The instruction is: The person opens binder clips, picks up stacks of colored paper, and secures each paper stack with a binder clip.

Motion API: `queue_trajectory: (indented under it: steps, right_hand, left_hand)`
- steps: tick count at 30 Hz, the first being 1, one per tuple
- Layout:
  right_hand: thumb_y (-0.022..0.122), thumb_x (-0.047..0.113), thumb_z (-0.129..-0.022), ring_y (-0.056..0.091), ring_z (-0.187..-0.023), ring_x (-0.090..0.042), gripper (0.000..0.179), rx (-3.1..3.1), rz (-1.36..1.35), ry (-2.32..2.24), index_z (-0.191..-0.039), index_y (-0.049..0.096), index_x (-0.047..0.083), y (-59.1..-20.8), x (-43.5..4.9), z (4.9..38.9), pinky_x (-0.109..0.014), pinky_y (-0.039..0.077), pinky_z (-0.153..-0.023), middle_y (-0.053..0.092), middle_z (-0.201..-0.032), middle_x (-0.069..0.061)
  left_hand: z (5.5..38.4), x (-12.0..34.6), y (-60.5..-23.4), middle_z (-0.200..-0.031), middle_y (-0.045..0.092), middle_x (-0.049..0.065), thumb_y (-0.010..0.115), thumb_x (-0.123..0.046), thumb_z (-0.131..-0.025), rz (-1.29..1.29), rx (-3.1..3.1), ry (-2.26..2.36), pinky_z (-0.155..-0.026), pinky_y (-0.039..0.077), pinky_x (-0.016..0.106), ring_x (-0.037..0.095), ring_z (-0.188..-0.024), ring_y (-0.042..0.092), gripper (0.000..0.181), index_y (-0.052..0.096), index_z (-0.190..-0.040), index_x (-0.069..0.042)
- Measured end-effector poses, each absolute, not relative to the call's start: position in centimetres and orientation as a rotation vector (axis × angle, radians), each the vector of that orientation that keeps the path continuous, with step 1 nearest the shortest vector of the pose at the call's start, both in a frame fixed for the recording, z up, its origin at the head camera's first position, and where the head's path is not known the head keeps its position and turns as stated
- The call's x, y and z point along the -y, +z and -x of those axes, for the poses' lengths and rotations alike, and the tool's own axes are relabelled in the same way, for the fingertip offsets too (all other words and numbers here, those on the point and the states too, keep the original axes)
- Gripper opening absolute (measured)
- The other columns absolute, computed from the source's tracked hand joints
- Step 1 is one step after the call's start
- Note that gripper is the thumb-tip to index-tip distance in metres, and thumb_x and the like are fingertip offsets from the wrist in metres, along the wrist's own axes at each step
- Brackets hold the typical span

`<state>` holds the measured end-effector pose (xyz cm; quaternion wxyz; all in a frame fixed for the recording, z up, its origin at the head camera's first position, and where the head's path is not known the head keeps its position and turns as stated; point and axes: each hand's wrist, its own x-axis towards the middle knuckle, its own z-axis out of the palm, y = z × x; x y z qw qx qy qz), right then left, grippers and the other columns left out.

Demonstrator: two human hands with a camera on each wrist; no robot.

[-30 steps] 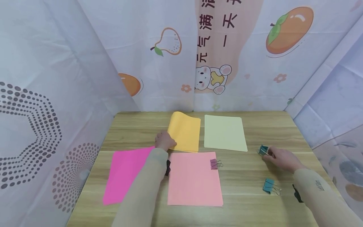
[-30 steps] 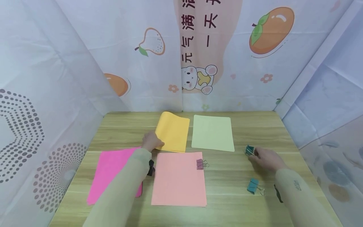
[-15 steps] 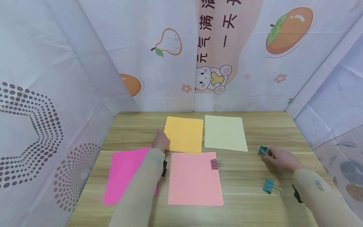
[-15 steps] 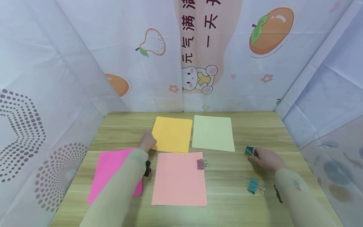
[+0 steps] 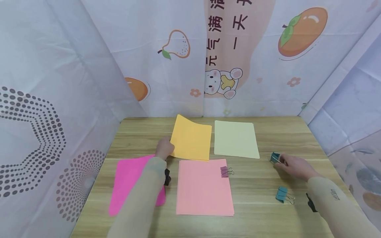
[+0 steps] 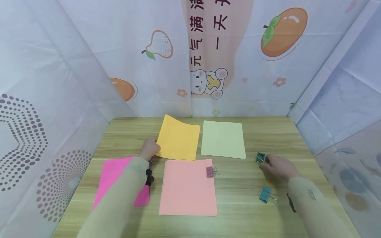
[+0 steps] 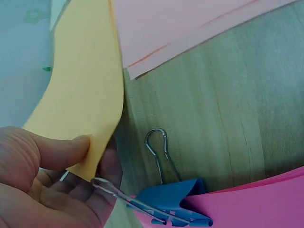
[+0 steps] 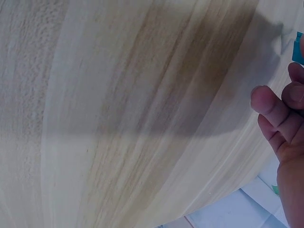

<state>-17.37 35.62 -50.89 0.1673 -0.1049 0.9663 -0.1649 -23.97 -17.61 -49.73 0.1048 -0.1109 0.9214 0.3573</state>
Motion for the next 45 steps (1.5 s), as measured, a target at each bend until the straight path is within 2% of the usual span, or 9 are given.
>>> queue_trajectory:
  steps: [3, 9, 13, 17, 23, 28, 37, 45]
  right_hand:
    - [0.062, 0.043, -0.101, 0.05, -0.069, -0.017, 0.037, -2.753, 0.311, -0.469, -0.1, 0.059, 0.007, -50.6, -35.3, 17.4, -0.034, 0.041, -0.059, 0.059, -0.08, 0.001]
    - [0.062, 0.041, -0.101, 0.052, -0.07, -0.016, 0.035, -2.746, 0.343, -0.486, -0.1, 0.059, 0.006, -49.8, -34.6, 17.4, -0.034, 0.043, -0.059, 0.06, -0.081, 0.001]
    - [0.062, 0.039, -0.101, 0.053, -0.069, -0.015, 0.033, -2.753, 0.384, -0.482, -0.1, 0.06, 0.006, -49.5, -34.1, 17.4, -0.034, 0.045, -0.06, 0.061, -0.081, 0.001]
    - [0.062, 0.037, -0.102, 0.053, -0.068, -0.015, 0.03, -2.772, 0.422, -0.472, -0.098, 0.061, 0.007, -49.3, -33.8, 17.5, -0.034, 0.045, -0.06, 0.061, -0.08, 0.002]
    - [0.061, 0.038, -0.102, 0.053, -0.069, -0.014, 0.031, -2.771, 0.429, -0.471, -0.099, 0.061, 0.008, -49.0, -33.3, 17.6, -0.034, 0.045, -0.061, 0.062, -0.081, 0.003]
    - [0.06, 0.041, -0.102, 0.053, -0.07, -0.014, 0.033, -2.755, 0.427, -0.475, -0.102, 0.061, 0.008, -48.7, -32.8, 17.7, -0.034, 0.045, -0.061, 0.062, -0.082, 0.002]
    - [0.062, 0.037, -0.102, 0.053, -0.07, -0.013, 0.029, -2.793, 0.478, -0.473, -0.1, 0.063, 0.008, -48.1, -31.4, 18.3, -0.033, 0.045, -0.062, 0.062, -0.081, 0.003]
    - [0.062, 0.036, -0.102, 0.05, -0.067, -0.012, 0.026, -2.82, 0.562, -0.483, -0.098, 0.063, 0.011, -47.5, -30.0, 18.8, -0.032, 0.043, -0.06, 0.06, -0.079, 0.005]
  left_hand:
    - [23.7, 18.0, -49.6, -0.119, 0.066, 0.023, 0.043, 0.008, -0.086, 0.318, -2.663, 1.199, -0.061, 0.048, 0.029, 0.028, -0.082, 0.059, 0.048, 0.06, -0.131, 0.009]
    - [23.4, 18.5, -49.3, -0.118, 0.064, 0.026, 0.047, 0.009, -0.081, 0.319, -2.591, 1.354, -0.056, 0.047, 0.027, 0.023, -0.073, 0.057, 0.048, 0.059, -0.127, 0.011]
    - [23.2, 18.5, -49.0, -0.114, 0.063, 0.026, 0.053, 0.008, -0.085, 0.345, -2.555, 1.401, -0.055, 0.05, 0.027, 0.02, -0.067, 0.059, 0.044, 0.056, -0.128, 0.009]
    - [22.9, 18.4, -48.9, -0.114, 0.061, 0.023, 0.056, 0.006, -0.088, 0.364, -2.507, 1.474, -0.056, 0.055, 0.026, 0.024, -0.074, 0.063, 0.04, 0.056, -0.129, 0.007]
    - [22.4, 18.3, -48.7, -0.121, 0.058, 0.022, 0.057, 0.005, -0.09, 0.373, -2.465, 1.545, -0.062, 0.059, 0.028, 0.026, -0.09, 0.06, 0.04, 0.056, -0.13, 0.006]
    - [22.1, 18.6, -48.6, -0.123, 0.057, 0.024, 0.057, 0.005, -0.091, 0.383, -2.451, 1.578, -0.067, 0.061, 0.032, 0.026, -0.09, 0.061, 0.039, 0.055, -0.13, 0.007]
    - [22.2, 18.9, -48.6, -0.126, 0.06, 0.027, 0.06, 0.003, -0.093, 0.375, -2.388, 1.697, -0.069, 0.061, 0.033, 0.028, -0.092, 0.065, 0.044, 0.054, -0.136, 0.008]
    - [22.0, 18.1, -48.4, -0.118, 0.065, 0.025, 0.062, 0.003, -0.093, 0.274, -2.34, 1.769, -0.072, 0.061, 0.037, 0.025, -0.087, 0.066, 0.034, 0.058, -0.127, 0.008]
